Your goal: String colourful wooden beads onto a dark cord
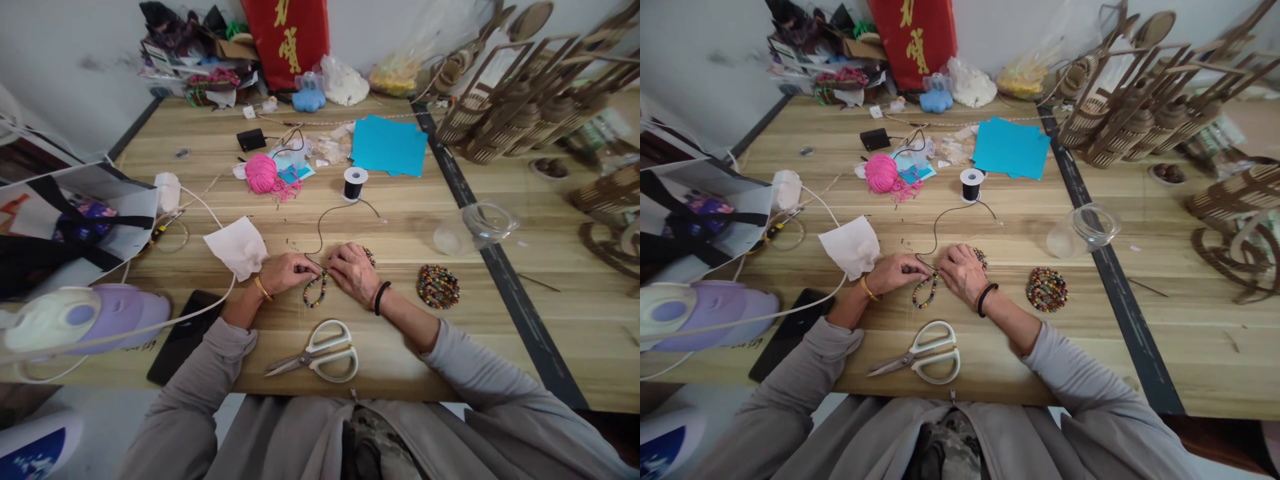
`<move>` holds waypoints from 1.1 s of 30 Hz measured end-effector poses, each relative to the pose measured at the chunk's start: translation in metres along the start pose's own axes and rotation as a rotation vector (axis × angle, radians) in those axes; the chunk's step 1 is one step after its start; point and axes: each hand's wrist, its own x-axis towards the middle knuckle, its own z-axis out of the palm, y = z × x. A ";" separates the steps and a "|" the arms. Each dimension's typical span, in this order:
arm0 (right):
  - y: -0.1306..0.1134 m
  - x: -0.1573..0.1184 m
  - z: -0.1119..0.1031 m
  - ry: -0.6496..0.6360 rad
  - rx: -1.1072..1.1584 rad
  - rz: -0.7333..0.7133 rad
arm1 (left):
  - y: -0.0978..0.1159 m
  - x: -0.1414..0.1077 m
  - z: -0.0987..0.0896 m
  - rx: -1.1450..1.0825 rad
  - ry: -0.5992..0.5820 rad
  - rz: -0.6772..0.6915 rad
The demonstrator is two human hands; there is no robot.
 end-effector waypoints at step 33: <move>0.003 0.000 0.000 -0.034 0.030 -0.003 | -0.006 -0.005 -0.006 0.042 -0.058 0.052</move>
